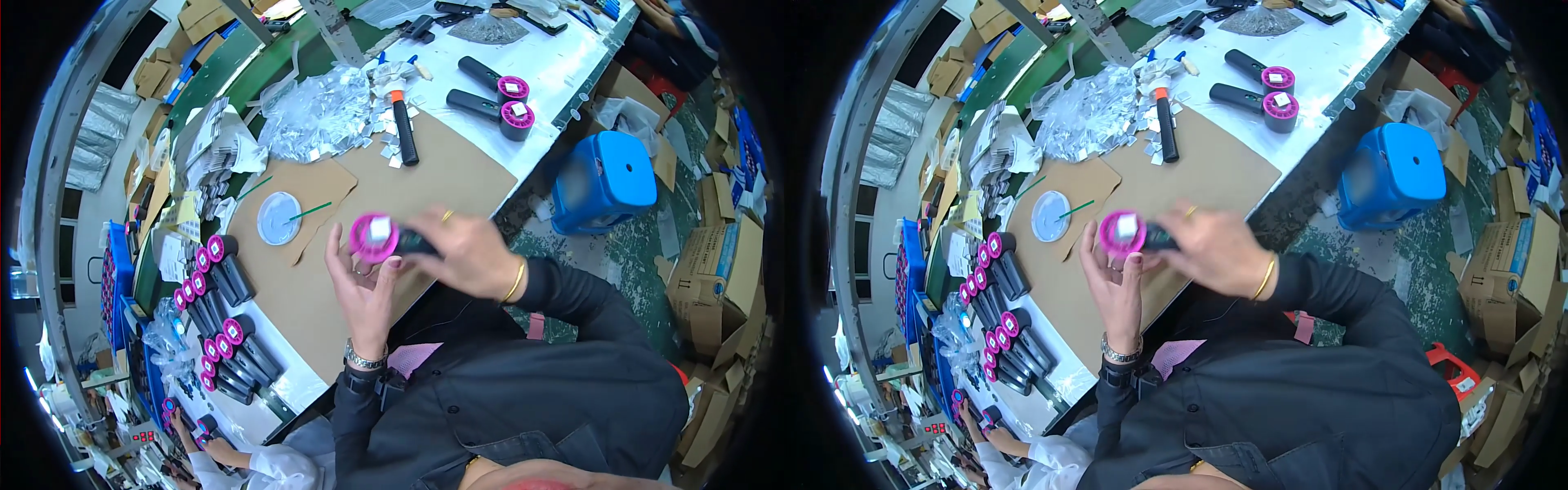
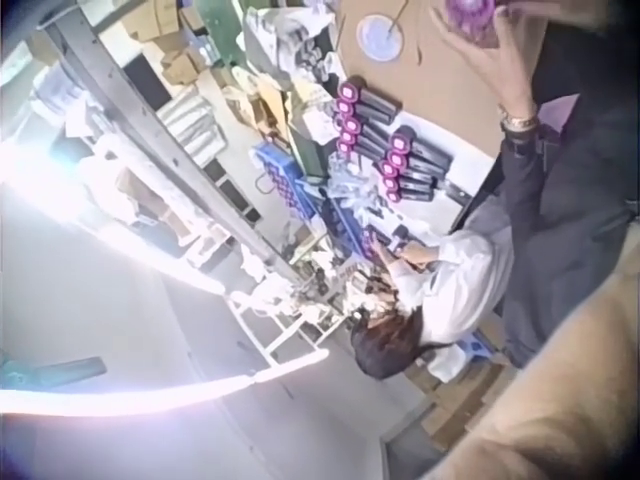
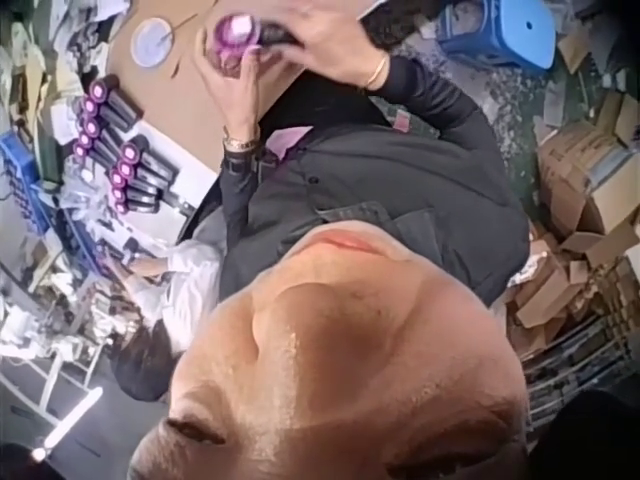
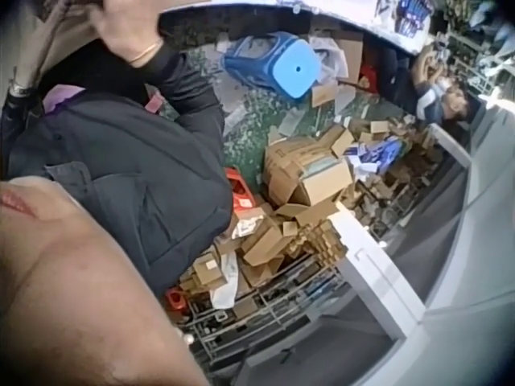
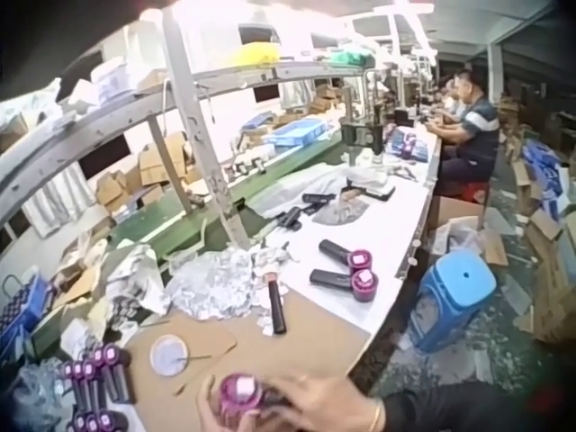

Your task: The person taps the top of a handheld fan with a cloth-covered hammer, places a small square piece onto the fan, and uses a thin stick to apply a substance from a container onto it.

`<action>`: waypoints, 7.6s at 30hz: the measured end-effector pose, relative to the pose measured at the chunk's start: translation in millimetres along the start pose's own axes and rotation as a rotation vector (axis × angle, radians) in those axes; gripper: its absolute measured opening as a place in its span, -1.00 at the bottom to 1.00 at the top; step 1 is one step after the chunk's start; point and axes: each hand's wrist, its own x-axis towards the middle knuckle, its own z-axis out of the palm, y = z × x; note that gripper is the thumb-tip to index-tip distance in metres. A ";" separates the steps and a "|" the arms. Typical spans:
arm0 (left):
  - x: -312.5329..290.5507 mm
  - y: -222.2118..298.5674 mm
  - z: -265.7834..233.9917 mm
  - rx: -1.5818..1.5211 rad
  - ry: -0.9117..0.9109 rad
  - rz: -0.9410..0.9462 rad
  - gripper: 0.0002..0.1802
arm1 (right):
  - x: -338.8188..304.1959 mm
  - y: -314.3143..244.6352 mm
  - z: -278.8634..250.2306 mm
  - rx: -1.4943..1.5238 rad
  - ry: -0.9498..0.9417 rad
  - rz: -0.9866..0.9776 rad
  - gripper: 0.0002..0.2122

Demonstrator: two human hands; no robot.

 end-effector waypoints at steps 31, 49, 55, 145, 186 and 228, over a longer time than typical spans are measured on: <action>-52.5 -2.7 -212.2 0.874 0.311 -0.071 -0.44 | 47.8 -18.4 2.0 -0.425 -0.320 -0.808 -0.75; -49.2 10.6 -165.9 1.127 0.086 0.430 -0.50 | 41.8 -30.8 101.8 -0.182 -0.282 -0.905 -0.88; -46.8 16.4 -132.1 1.165 -0.057 0.468 -0.39 | 130.0 111.5 -14.8 -0.664 0.030 -0.217 -0.85; -58.3 2.2 -124.4 1.050 -0.381 0.821 -0.21 | -32.6 -34.8 97.0 0.391 0.034 -0.266 -0.50; 5.8 16.8 -216.8 1.217 -0.122 0.453 -0.54 | 125.6 -21.2 183.9 -0.153 -0.287 -0.174 -0.84; -23.3 -7.0 -231.0 1.201 -0.024 0.614 -0.70 | 149.8 -28.8 183.3 0.575 -0.348 0.446 -0.77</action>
